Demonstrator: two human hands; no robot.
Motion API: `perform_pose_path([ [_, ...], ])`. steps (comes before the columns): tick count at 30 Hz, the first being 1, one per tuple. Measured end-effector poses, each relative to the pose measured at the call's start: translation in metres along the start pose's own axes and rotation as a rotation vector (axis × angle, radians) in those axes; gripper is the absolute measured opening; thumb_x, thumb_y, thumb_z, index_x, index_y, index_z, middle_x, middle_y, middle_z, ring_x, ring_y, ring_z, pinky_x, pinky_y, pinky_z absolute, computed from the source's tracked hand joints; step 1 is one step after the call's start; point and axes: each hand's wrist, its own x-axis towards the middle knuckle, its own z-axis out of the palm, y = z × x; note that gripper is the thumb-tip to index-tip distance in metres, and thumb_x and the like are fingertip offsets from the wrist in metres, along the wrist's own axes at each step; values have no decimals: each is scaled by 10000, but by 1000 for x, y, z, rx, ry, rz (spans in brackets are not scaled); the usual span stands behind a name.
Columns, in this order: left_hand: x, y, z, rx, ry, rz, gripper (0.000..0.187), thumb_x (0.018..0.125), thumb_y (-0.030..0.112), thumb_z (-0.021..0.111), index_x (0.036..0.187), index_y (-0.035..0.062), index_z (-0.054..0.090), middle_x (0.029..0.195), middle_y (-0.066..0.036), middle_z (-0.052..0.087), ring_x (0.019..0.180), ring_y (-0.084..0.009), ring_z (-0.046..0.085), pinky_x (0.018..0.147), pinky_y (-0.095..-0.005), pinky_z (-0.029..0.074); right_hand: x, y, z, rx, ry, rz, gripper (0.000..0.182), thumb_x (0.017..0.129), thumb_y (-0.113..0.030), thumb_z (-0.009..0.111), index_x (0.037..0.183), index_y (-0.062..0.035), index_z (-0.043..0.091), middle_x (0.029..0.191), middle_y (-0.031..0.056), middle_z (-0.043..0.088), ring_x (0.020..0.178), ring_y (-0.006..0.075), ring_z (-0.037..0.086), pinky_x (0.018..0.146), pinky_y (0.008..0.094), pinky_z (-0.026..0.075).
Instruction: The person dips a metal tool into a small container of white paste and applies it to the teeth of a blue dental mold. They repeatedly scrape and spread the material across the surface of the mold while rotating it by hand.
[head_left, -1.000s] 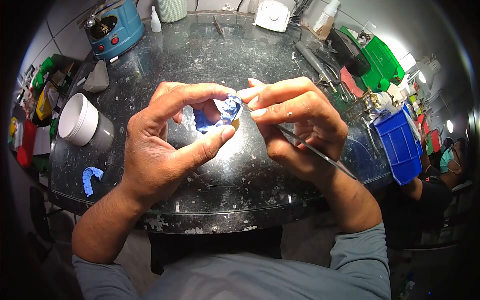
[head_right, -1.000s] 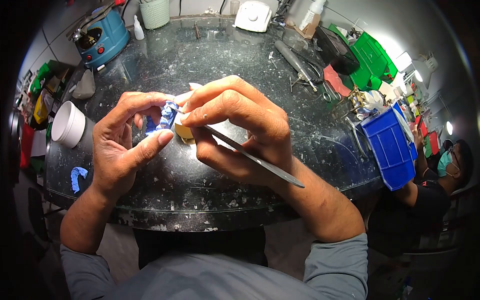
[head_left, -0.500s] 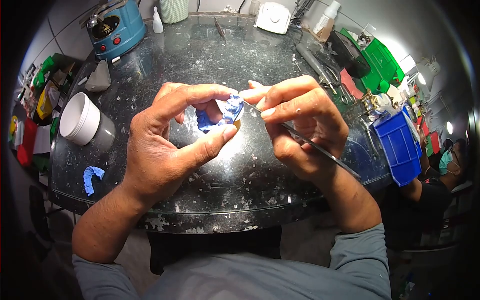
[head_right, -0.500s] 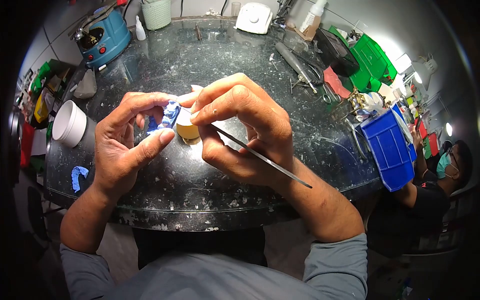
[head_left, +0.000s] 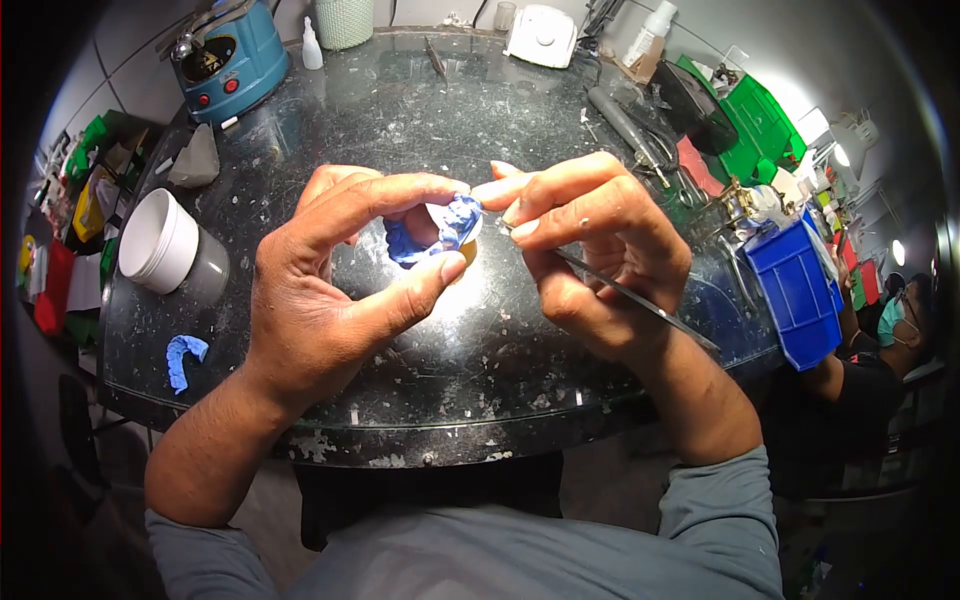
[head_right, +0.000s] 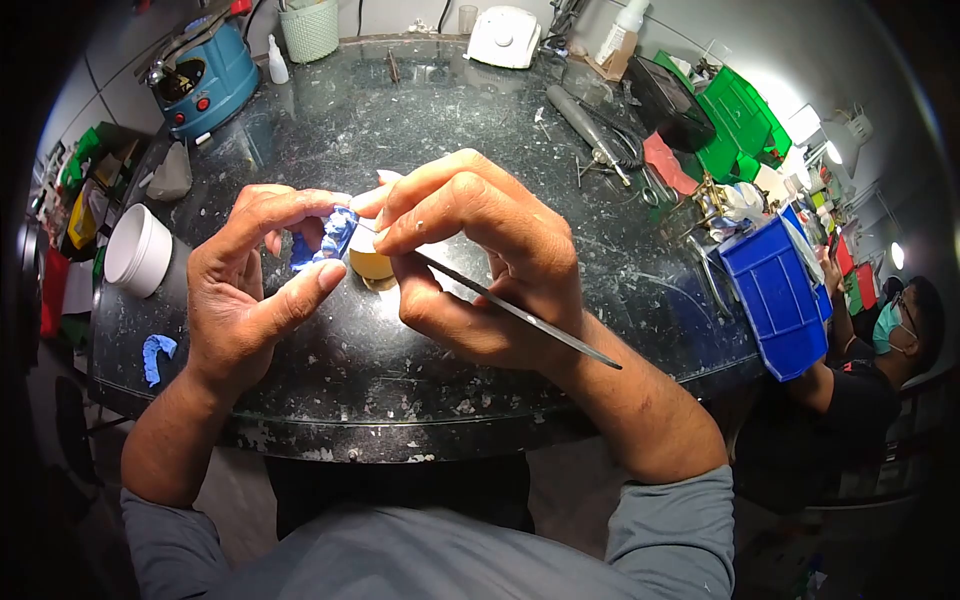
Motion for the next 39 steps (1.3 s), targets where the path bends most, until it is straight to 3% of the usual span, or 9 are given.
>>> perform_pose_path([
  [9, -1, 0, 0, -41, 0, -43, 446, 725, 123, 793, 1138, 29, 653, 1057, -41, 643, 911, -104, 525, 813, -249, 341, 0, 0, 1, 129, 30, 5, 318, 654, 137, 623, 930, -23, 623, 925, 122, 627, 970, 285, 683, 915, 422, 511],
  [18, -2, 3, 0, -64, -9, -86, 464, 735, 142, 802, 1150, 29, 630, 1080, -39, 633, 926, -94, 556, 804, -239, 339, -1, 1, 1, 14, -7, -13, 313, 656, 140, 626, 923, -22, 618, 921, 115, 623, 980, 286, 681, 919, 437, 508],
  [25, -3, 3, 1, -136, -2, -124, 452, 778, 135, 771, 1185, 10, 617, 1094, -44, 634, 967, -94, 573, 811, -235, 351, 1, 0, 5, 33, 36, -69, 361, 673, 114, 661, 989, -52, 605, 954, 107, 676, 1008, 278, 680, 1001, 523, 449],
  [31, -3, 1, -1, -111, -17, -106, 429, 784, 109, 752, 1183, -3, 641, 1092, -68, 636, 963, -104, 567, 829, -232, 366, 3, 0, -2, -189, 109, -171, 243, 794, 26, 736, 998, -47, 625, 962, 137, 692, 937, 260, 697, 958, 477, 484],
  [33, -3, 2, 0, -126, -9, -119, 422, 784, 105, 750, 1179, -2, 647, 1089, -70, 636, 958, -105, 565, 828, -233, 366, 5, -3, -11, -332, 1, -211, 191, 973, -165, 574, 1062, 4, 577, 938, 170, 674, 912, 250, 674, 947, 513, 502],
  [36, -3, 3, 1, -139, -11, -129, 413, 781, 96, 746, 1173, 1, 655, 1079, -68, 635, 963, -108, 555, 828, -233, 366, -2, -1, 0, -155, 128, -105, 287, 1003, -246, 523, 1076, 18, 609, 940, 169, 698, 869, 216, 671, 898, 440, 522],
  [38, -3, 3, 2, -137, -17, -131, 411, 780, 91, 745, 1172, 3, 658, 1071, -65, 635, 973, -111, 545, 831, -233, 367, 2, -8, -1, -234, 98, -55, 275, 995, -228, 542, 1079, 22, 620, 956, 160, 699, 871, 209, 666, 873, 403, 518],
  [39, -2, 4, 3, -102, 20, -86, 380, 769, 108, 762, 1137, 51, 689, 1002, -53, 653, 945, -125, 549, 839, -253, 391, 4, -10, -1, -312, 69, -10, 264, 986, -210, 561, 1082, 26, 631, 971, 150, 700, 873, 202, 661, 848, 367, 514],
])
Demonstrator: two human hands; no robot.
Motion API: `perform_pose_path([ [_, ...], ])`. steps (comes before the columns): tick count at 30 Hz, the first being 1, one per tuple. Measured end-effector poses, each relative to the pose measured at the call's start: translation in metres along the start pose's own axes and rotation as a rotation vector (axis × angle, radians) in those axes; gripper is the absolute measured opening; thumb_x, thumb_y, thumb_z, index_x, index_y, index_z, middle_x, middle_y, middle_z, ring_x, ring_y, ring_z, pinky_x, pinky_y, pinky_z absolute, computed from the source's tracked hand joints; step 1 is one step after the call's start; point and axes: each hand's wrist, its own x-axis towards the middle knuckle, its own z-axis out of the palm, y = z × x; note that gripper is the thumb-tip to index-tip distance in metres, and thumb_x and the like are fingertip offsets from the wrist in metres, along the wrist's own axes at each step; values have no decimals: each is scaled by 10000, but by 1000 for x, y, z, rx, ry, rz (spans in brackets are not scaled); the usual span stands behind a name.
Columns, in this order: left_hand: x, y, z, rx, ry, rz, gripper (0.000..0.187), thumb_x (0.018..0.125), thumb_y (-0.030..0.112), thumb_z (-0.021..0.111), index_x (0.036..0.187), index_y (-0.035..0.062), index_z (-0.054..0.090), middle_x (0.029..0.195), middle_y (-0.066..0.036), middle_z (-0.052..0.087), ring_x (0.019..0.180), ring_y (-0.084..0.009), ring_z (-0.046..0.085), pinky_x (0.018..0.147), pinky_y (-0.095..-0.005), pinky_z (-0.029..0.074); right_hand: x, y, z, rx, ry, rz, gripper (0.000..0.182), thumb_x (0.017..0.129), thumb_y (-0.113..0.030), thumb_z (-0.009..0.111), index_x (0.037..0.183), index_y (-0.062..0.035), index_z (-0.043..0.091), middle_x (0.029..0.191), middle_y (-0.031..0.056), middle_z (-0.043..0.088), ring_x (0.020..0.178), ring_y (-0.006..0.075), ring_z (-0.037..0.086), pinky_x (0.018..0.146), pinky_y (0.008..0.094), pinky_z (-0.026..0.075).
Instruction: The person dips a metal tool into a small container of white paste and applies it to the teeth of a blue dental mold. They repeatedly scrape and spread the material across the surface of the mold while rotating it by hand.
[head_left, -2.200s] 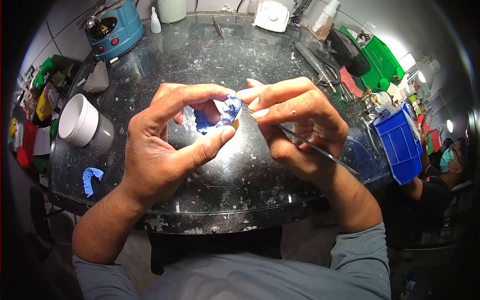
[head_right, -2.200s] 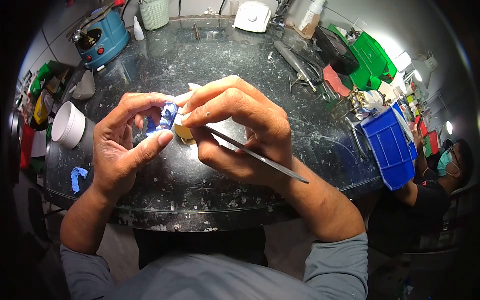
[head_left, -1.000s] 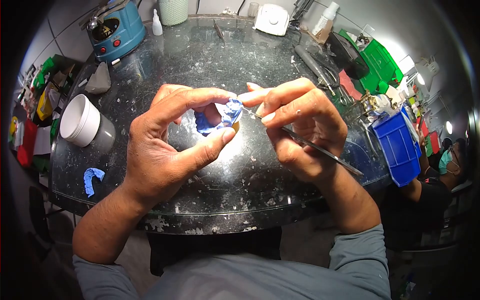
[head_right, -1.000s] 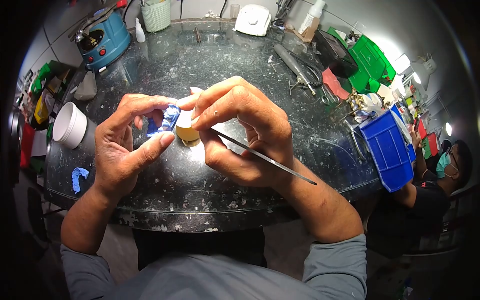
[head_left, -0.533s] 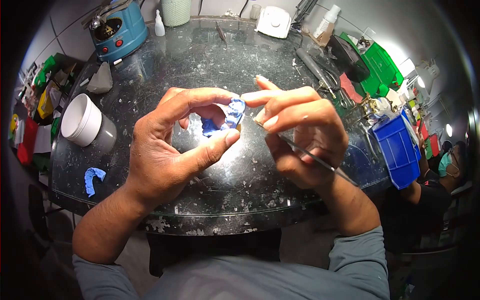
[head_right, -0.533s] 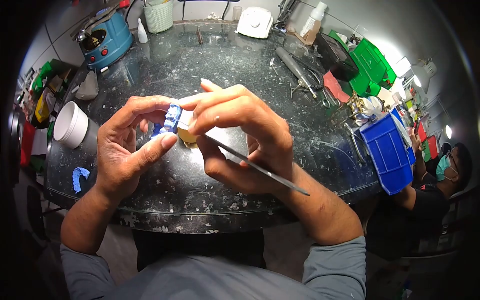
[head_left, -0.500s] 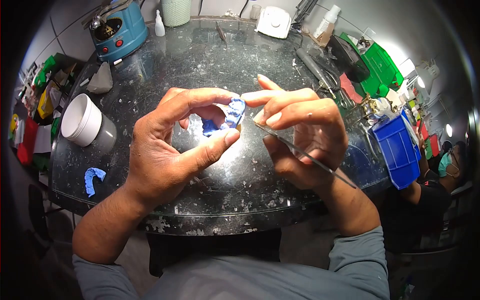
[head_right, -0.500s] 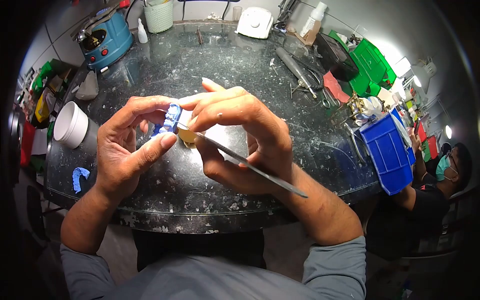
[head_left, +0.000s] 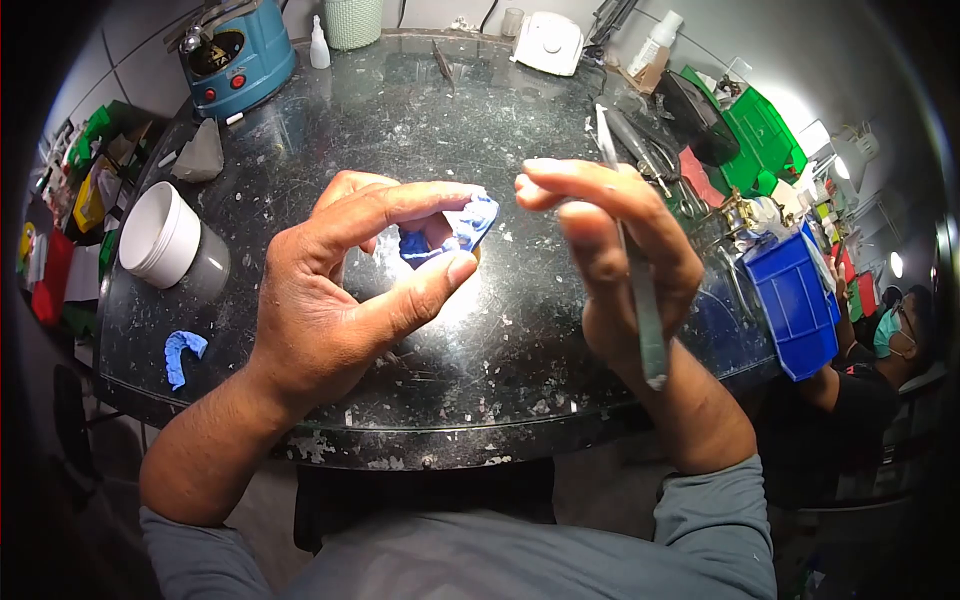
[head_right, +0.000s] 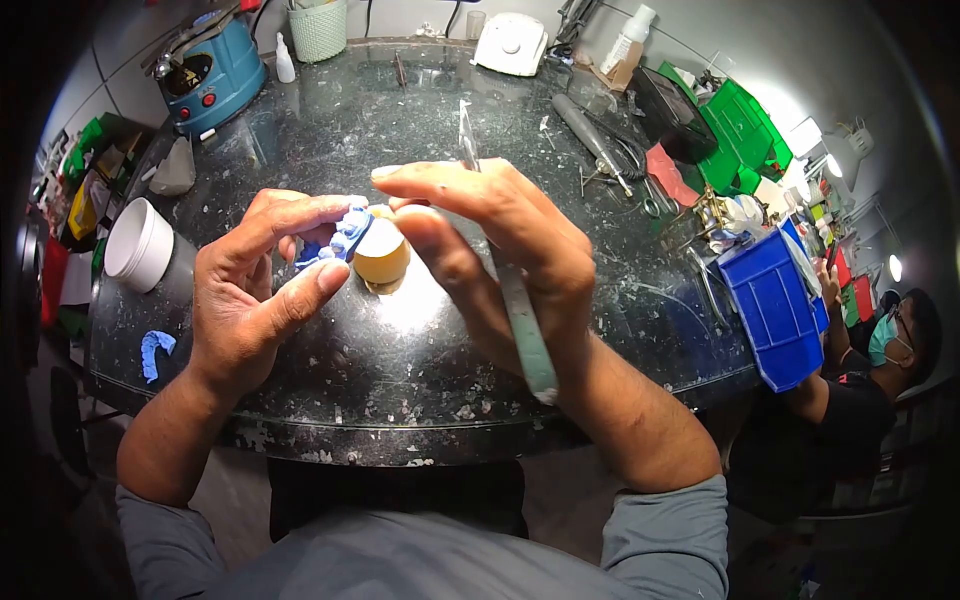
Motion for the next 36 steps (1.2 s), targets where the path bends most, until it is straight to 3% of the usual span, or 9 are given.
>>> perform_pose_path([
  [2, 1, 0, 0, 33, 34, 49, 351, 757, 125, 779, 1102, 99, 720, 933, -41, 671, 917, -139, 553, 848, -274, 414, -1, 0, 0, 19, -31, 35, 238, 962, -174, 594, 1085, 26, 637, 978, 146, 697, 883, 200, 655, 839, 350, 508],
  [4, 1, -3, -2, 164, 15, 192, 407, 759, 67, 740, 1158, 16, 677, 1039, -67, 610, 1027, -151, 505, 921, -294, 391, -1, -1, 1, 60, -99, 107, 217, 914, -102, 660, 1089, 25, 648, 991, 137, 690, 904, 197, 641, 821, 316, 496],
  [8, 1, 2, -5, 320, -14, 277, 423, 733, 18, 733, 1153, 13, 679, 1095, -97, 574, 1018, -176, 515, 915, -315, 421, -6, -2, 11, 264, -5, 282, 223, 824, -39, 748, 1032, 7, 681, 945, 107, 689, 874, 168, 666, 775, 279, 530],
  [14, -2, 9, -4, 374, 26, 331, 481, 686, -60, 710, 1161, 1, 658, 1228, -149, 498, 1060, -213, 535, 907, -310, 462, -5, -10, 8, 432, -5, 452, 182, 825, 18, 731, 1000, 19, 682, 970, 110, 694, 913, 145, 659, 814, 268, 529],
  [15, 0, 2, -5, 327, 29, 417, 617, 683, -67, 710, 1278, -6, 560, 1274, -163, 487, 1153, -235, 522, 947, -320, 449, -5, -10, 8, 447, -28, 471, 168, 824, 25, 728, 986, 22, 685, 969, 115, 695, 921, 150, 659, 828, 273, 526],
  [18, -1, 0, -4, 257, 95, 401, 752, 690, -82, 700, 1386, -15, 423, 1326, -181, 466, 1245, -252, 487, 988, -327, 432, -6, -5, 10, 544, 1, 418, 143, 823, 41, 718, 963, 22, 689, 973, 121, 696, 932, 159, 659, 852, 286, 518],
  [22, -2, -1, 0, 83, 145, 306, 802, 724, -80, 697, 1433, -43, 324, 1437, -207, 405, 1326, -244, 435, 1028, -341, 416, -9, 1, 12, 589, 22, 355, 149, 812, 47, 723, 953, 24, 683, 978, 135, 695, 945, 187, 660, 860, 314, 520],
  [27, -2, 1, 5, -52, 103, 155, 682, 806, -48, 684, 1411, -54, 370, 1361, -176, 515, 1134, -204, 602, 1001, -322, 448, -9, 2, 11, 572, 28, 388, 162, 803, 52, 726, 954, 25, 675, 965, 132, 689, 942, 192, 657, 858, 319, 519],
  [36, -2, -5, 2, -14, 80, 152, 669, 808, -16, 712, 1394, -38, 390, 1370, -156, 504, 1073, -159, 609, 977, -312, 455, -9, 3, 11, 515, 42, 305, 164, 812, 54, 718, 965, 22, 666, 956, 125, 679, 919, 180, 653, 838, 314, 520],
])
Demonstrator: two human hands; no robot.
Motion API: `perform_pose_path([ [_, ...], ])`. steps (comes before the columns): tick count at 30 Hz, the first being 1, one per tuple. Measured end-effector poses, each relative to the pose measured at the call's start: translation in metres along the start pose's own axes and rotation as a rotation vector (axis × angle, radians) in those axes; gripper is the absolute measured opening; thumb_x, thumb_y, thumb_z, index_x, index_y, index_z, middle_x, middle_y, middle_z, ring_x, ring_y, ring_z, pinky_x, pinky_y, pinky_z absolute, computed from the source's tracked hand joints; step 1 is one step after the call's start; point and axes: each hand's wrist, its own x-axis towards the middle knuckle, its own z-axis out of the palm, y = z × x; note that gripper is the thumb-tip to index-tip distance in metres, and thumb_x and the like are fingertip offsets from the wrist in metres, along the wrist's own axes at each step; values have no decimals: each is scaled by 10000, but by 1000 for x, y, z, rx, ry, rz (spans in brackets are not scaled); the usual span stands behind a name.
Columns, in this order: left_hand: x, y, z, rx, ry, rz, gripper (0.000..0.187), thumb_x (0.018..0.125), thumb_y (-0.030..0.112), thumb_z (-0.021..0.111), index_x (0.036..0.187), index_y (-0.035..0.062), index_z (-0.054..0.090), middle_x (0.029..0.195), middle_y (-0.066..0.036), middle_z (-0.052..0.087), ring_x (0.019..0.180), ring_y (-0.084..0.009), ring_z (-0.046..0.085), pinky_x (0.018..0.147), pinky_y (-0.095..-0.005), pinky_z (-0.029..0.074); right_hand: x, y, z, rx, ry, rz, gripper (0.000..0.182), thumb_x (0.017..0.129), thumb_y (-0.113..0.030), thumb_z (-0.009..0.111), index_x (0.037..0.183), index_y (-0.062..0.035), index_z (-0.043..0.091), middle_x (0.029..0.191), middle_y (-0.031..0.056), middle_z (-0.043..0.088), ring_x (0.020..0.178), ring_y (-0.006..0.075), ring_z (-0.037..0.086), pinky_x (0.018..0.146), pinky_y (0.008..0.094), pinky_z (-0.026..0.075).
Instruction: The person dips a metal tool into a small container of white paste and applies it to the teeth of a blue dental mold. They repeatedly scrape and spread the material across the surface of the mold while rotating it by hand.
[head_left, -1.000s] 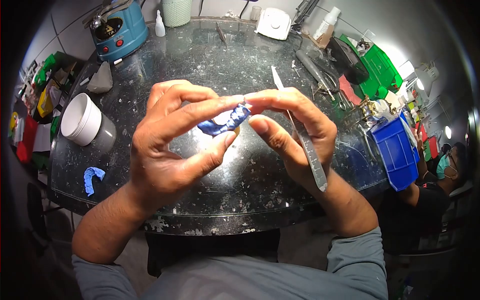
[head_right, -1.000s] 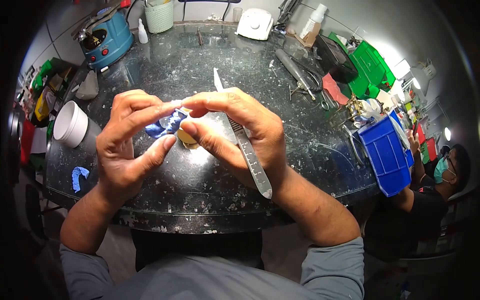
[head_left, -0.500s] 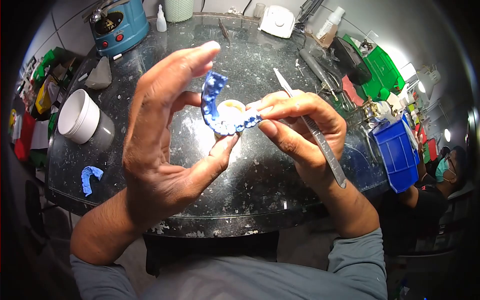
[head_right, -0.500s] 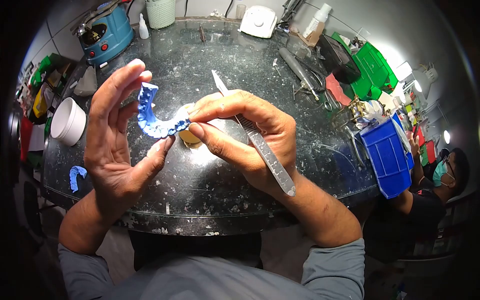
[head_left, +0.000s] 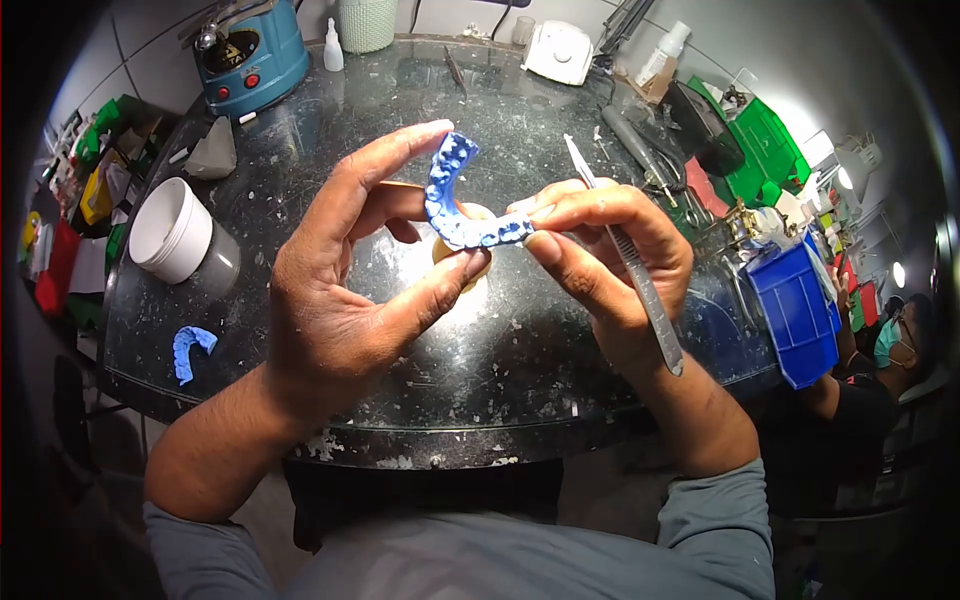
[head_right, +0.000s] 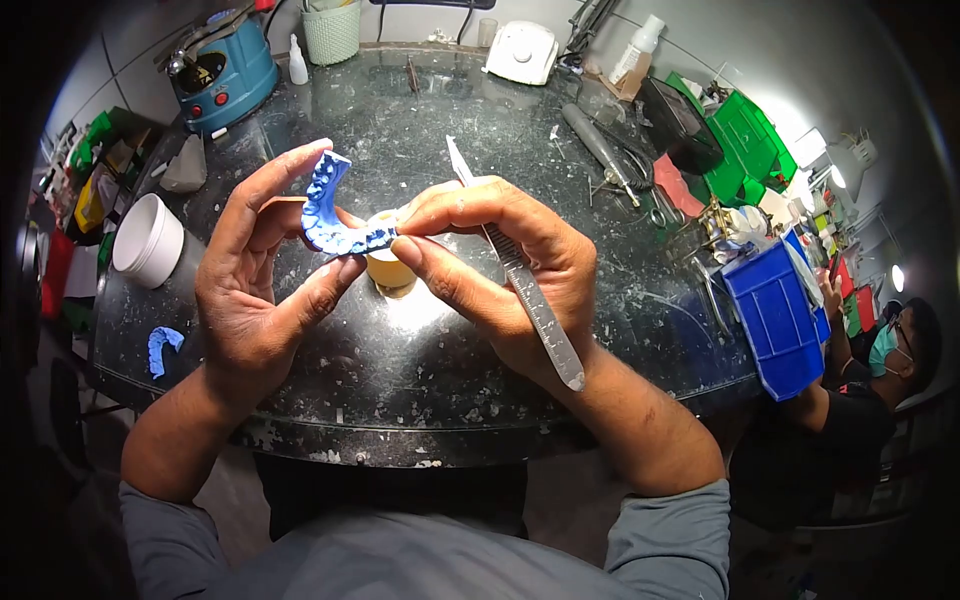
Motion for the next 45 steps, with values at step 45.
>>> perform_pose_path([
  [45, -1, 4, 6, -361, 10, -476, 329, 837, 118, 767, 1024, 60, 502, 761, 56, 551, 672, 16, 474, 589, -131, 355, 2, -1, -2, 148, 66, 353, 205, 943, -139, 634, 1076, 13, 672, 977, 65, 674, 884, 115, 638, 828, 252, 508],
])
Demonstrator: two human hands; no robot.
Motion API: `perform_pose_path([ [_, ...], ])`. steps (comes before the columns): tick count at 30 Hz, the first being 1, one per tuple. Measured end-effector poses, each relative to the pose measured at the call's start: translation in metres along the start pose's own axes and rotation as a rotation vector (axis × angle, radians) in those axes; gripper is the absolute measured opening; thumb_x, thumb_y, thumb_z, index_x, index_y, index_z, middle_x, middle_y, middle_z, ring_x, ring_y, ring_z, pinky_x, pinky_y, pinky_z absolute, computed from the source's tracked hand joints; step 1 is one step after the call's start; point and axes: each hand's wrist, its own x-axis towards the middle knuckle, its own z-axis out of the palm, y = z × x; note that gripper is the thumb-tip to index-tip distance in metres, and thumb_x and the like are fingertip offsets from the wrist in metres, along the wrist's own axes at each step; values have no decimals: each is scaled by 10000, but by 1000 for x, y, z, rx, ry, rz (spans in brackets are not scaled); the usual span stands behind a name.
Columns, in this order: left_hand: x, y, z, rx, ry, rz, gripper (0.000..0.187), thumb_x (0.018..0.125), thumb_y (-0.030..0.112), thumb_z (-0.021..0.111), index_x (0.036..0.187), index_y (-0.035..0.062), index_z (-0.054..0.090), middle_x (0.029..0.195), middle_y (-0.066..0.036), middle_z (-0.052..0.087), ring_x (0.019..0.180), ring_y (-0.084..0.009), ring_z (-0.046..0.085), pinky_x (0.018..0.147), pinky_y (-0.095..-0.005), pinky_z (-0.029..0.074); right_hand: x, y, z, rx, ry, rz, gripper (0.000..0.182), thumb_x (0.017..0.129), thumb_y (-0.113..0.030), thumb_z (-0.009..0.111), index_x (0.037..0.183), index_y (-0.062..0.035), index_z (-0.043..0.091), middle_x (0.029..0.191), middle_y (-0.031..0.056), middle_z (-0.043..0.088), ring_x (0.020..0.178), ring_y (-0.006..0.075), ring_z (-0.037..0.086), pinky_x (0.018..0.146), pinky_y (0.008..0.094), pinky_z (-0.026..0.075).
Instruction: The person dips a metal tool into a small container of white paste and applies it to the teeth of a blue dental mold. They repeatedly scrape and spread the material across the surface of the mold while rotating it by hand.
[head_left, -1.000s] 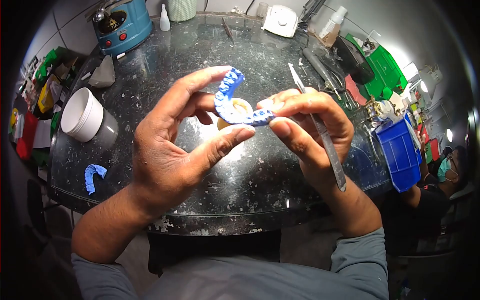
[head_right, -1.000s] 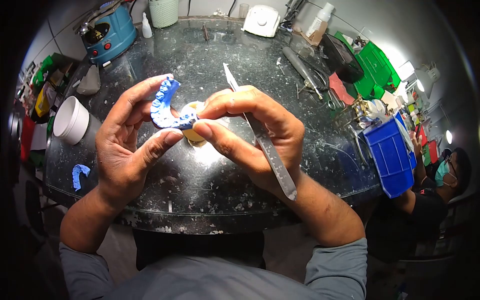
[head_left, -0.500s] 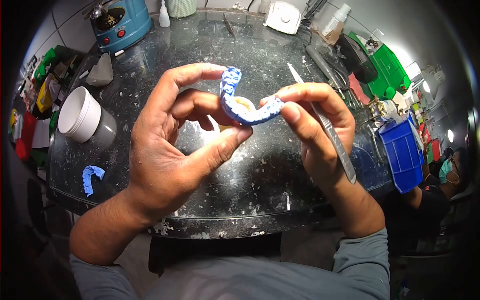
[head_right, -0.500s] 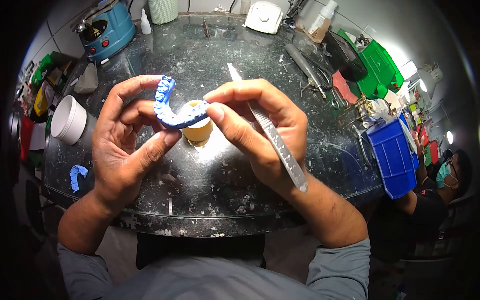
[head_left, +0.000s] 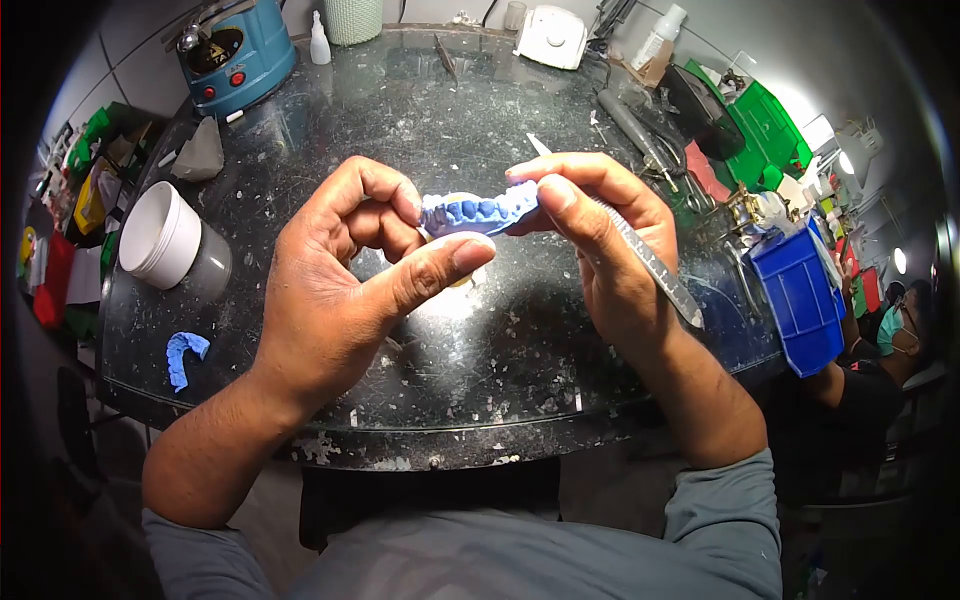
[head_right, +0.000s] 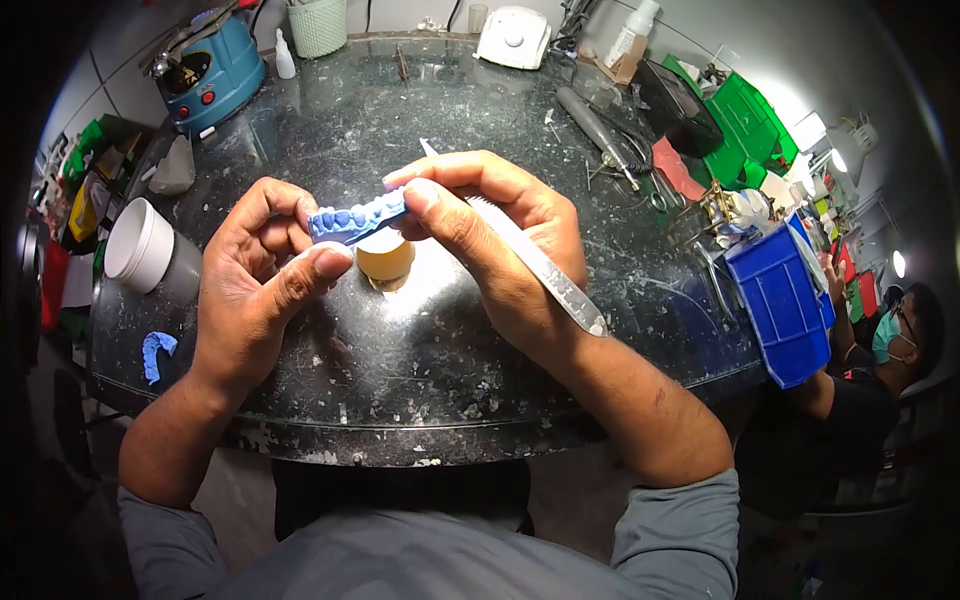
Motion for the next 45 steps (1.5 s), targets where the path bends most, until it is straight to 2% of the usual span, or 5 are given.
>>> perform_pose_path([
  [5, 3, 2, 1, -16, 4, 30, 338, 819, 146, 798, 944, 64, 496, 684, 5, 623, 681, -23, 597, 598, -152, 424, 1, -2, -1, -11, -28, 33, 202, 944, -134, 631, 1079, 11, 672, 994, 59, 669, 913, 108, 627, 841, 253, 501],
  [11, 4, -3, -2, -24, 50, 75, 365, 793, 142, 822, 929, 69, 491, 665, 42, 553, 621, 3, 527, 578, -139, 402, 1, -3, -2, -22, -93, 50, 225, 920, -81, 649, 1127, 9, 652, 1040, 69, 668, 966, 114, 620, 863, 256, 492],
  [13, 2, -1, -4, 65, 29, 76, 358, 813, 121, 796, 984, 74, 484, 781, 59, 510, 682, 22, 443, 617, -124, 346, 1, -3, -1, 2, -90, 74, 224, 923, -78, 645, 1126, 15, 651, 1050, 77, 667, 969, 120, 623, 870, 261, 494],
  [38, 1, -1, -5, 85, 56, 153, 428, 798, 143, 815, 1028, 79, 459, 790, 47, 543, 690, 15, 465, 648, -145, 370, 0, 0, -1, 35, -104, 117, 208, 915, -38, 644, 1118, 9, 642, 1103, 100, 662, 1031, 152, 629, 906, 279, 508],
  [45, 4, -2, -5, 42, 15, 163, 438, 854, 90, 739, 1183, 31, 455, 939, -49, 645, 923, -88, 609, 864, -241, 465, -1, -5, 0, -27, -62, 86, 202, 894, -47, 680, 1086, 2, 638, 1091, 97, 664, 1023, 155, 632, 909, 284, 505],
])
